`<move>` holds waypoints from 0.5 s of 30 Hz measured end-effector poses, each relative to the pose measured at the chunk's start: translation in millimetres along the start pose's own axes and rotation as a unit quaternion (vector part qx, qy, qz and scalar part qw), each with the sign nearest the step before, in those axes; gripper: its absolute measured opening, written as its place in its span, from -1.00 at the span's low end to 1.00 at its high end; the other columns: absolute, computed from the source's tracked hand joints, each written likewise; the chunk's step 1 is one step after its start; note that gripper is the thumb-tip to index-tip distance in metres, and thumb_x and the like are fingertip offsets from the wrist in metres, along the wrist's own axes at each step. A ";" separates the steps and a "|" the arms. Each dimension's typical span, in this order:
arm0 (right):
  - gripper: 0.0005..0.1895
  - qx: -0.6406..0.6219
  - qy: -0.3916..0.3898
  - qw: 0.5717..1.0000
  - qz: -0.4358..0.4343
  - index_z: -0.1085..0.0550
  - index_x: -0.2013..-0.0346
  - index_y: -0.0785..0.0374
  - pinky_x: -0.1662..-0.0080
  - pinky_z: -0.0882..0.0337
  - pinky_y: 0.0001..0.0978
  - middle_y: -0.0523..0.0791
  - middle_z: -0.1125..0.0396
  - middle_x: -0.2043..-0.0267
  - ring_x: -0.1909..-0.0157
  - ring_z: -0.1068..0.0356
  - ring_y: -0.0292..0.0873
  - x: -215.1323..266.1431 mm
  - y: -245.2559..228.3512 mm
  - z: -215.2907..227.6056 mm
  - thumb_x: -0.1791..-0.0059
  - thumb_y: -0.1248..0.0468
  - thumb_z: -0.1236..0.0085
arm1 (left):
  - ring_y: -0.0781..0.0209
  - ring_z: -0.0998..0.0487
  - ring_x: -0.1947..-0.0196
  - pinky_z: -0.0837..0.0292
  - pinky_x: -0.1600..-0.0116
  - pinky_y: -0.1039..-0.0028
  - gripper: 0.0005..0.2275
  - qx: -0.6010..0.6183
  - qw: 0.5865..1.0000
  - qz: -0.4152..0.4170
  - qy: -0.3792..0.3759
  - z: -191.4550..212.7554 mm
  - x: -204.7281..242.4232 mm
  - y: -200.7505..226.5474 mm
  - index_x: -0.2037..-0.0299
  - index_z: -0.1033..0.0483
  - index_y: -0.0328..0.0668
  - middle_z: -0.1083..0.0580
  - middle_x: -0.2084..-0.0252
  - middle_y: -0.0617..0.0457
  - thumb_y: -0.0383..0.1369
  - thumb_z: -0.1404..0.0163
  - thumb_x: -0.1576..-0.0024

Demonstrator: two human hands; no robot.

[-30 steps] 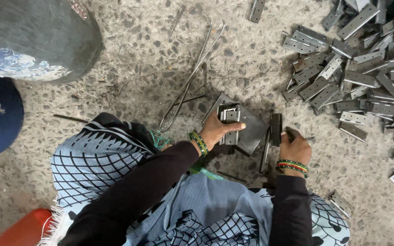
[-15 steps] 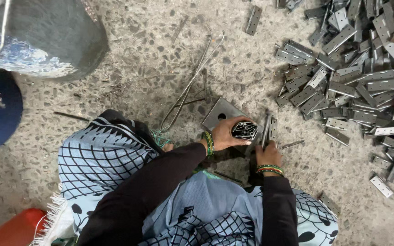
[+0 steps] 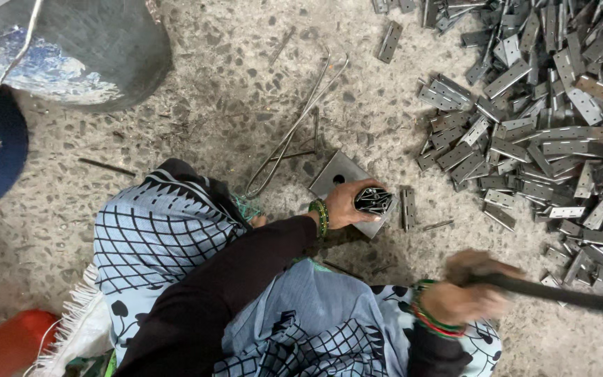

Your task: The person sits on the floor and repeatedly picks up small metal brackets, places them into a metal jig, and uses a hammer to strike them. The person then removes the brackets and places them into a nearby bucket.

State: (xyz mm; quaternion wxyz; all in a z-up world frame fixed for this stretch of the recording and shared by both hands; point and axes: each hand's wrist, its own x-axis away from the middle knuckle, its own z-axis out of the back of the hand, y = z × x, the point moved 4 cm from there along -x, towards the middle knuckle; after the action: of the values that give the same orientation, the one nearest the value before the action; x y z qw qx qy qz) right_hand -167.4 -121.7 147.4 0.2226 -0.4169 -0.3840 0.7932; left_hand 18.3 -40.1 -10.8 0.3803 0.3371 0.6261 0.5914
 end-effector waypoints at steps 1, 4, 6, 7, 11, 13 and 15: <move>-0.58 0.104 -0.057 0.992 -0.035 -0.45 0.14 0.24 0.46 -0.17 -0.38 -0.10 -0.24 0.48 0.57 -0.16 -0.19 19.9 19.0 -21.7 -0.31 0.03 0.26 | 0.18 -0.63 -0.08 -0.52 -0.19 0.37 -0.45 -0.001 1.000 0.001 0.000 -0.4 0.2 -3.4 -0.14 -0.47 -0.04 -0.59 -0.05 0.08 -0.35 -0.36 0.10; -0.53 0.300 -0.230 0.919 -0.111 -0.48 0.22 0.29 0.43 -0.22 -0.28 0.03 -0.27 0.44 0.51 -0.27 -0.04 53.5 60.9 -51.6 -0.29 0.04 0.29 | -0.02 -0.53 -0.10 -0.43 -0.17 0.26 -0.29 -0.112 0.992 -0.042 0.036 4.8 -2.6 -5.1 -0.21 -0.37 -0.16 -0.49 -0.11 -0.09 -0.29 -0.45 0.17; -0.40 0.255 -0.288 0.860 -0.335 -0.45 0.37 0.29 0.56 -0.10 -0.22 0.00 -0.12 0.54 0.60 -0.10 -0.13 51.2 80.2 -42.5 -0.24 -0.02 0.44 | -0.04 -0.53 -0.11 -0.43 -0.17 0.25 -0.28 -0.134 0.989 -0.055 0.042 11.9 -13.2 -5.0 -0.22 -0.36 -0.17 -0.49 -0.12 -0.10 -0.27 -0.44 0.15; -0.44 0.256 -0.243 0.899 -0.259 -0.41 0.36 0.26 0.54 -0.12 -0.31 -0.07 -0.17 0.57 0.59 -0.13 -0.20 44.3 66.5 -27.6 -0.26 -0.03 0.40 | 0.04 -0.58 -0.10 -0.48 -0.18 0.29 -0.36 -0.091 0.995 -0.035 0.026 4.6 -4.9 -8.4 -0.20 -0.39 -0.11 -0.53 -0.10 -0.03 -0.27 -0.39 0.11; -0.51 -0.047 -0.051 0.989 -0.133 -0.34 0.24 0.23 0.58 -0.10 -0.48 -0.17 -0.14 0.55 0.61 -0.08 -0.37 8.9 9.6 11.4 -0.25 -0.11 0.27 | 0.09 -0.59 -0.11 -0.48 -0.24 0.33 -0.42 -0.020 1.000 -0.002 -0.002 0.2 -1.7 -8.9 -0.19 -0.45 -0.08 -0.56 -0.10 0.01 -0.29 -0.35 0.07; -0.55 -0.171 0.035 0.985 -0.002 -0.30 0.15 0.22 0.51 -0.10 -0.57 -0.19 -0.11 0.53 0.59 -0.07 -0.45 7.7 -11.5 13.3 -0.32 -0.10 0.25 | 0.08 -0.60 -0.11 -0.53 -0.26 0.32 -0.44 0.090 0.996 -0.004 -0.016 -6.4 2.4 -10.0 -0.17 -0.47 -0.12 -0.56 -0.09 -0.03 -0.30 -0.33 0.07; -0.56 -0.100 0.039 0.994 0.026 -0.37 0.14 0.28 0.51 -0.17 -0.46 -0.12 -0.20 0.53 0.57 -0.15 -0.36 14.7 -9.3 -8.6 -0.28 -0.04 0.25 | 0.11 -0.59 -0.11 -0.53 -0.27 0.33 -0.44 0.112 0.993 -0.013 -0.019 -8.3 -0.1 -10.7 -0.16 -0.47 -0.14 -0.56 -0.10 -0.04 -0.32 -0.33 0.08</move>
State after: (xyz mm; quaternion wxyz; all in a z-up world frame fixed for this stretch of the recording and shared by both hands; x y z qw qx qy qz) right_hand -168.1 -102.5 144.5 0.1734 -0.4777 -0.4416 0.7394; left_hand 11.4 -45.0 -21.4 0.3597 0.3804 0.6855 0.5059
